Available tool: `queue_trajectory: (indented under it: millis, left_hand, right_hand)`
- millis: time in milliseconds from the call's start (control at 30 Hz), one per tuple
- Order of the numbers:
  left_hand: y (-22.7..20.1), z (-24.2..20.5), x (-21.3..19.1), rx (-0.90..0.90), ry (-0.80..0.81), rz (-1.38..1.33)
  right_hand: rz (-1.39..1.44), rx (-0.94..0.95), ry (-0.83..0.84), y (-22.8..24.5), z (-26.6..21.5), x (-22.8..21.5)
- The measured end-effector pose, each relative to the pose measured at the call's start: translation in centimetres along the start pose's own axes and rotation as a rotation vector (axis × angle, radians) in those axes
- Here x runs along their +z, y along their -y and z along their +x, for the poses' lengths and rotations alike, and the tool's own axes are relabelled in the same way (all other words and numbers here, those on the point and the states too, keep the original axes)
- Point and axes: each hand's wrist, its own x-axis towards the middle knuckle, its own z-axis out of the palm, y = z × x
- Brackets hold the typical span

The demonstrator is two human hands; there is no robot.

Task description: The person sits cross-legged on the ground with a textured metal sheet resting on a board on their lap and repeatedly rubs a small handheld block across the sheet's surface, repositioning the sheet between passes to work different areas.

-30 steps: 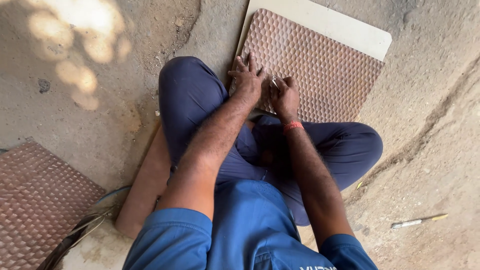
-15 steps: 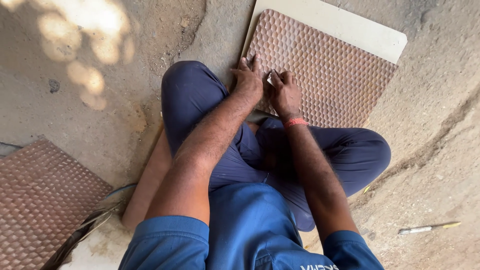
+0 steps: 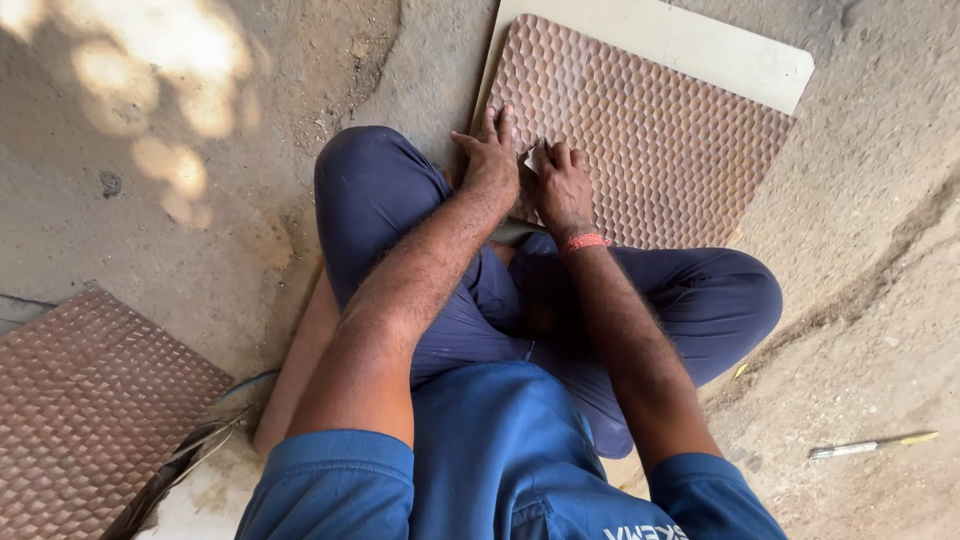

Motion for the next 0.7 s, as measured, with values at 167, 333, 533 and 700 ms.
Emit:
queue_trajectory:
  millis: [167, 333, 533, 700]
  left_hand:
    - [0.1, 0.3, 0.2, 0.012, -0.012, -0.013]
    - [0.3, -1.2, -1.0, 0.008, 0.057, 0.005]
    - [0.3, 0.0, -0.4, -0.001, -0.048, -0.094]
    - [-0.1, -0.7, -0.7, 0.009, 0.044, -0.006]
  right_hand:
    - [-0.021, -0.070, -0.001, -1.3, 0.2, 1.0]
    - [-0.008, -0.128, -0.027, -1.4, 0.4, 1.2]
    - [0.049, -0.136, -0.100, -2.0, 0.7, 1.6]
    - [0.028, -0.168, -0.117, -2.1, 1.0, 2.3]
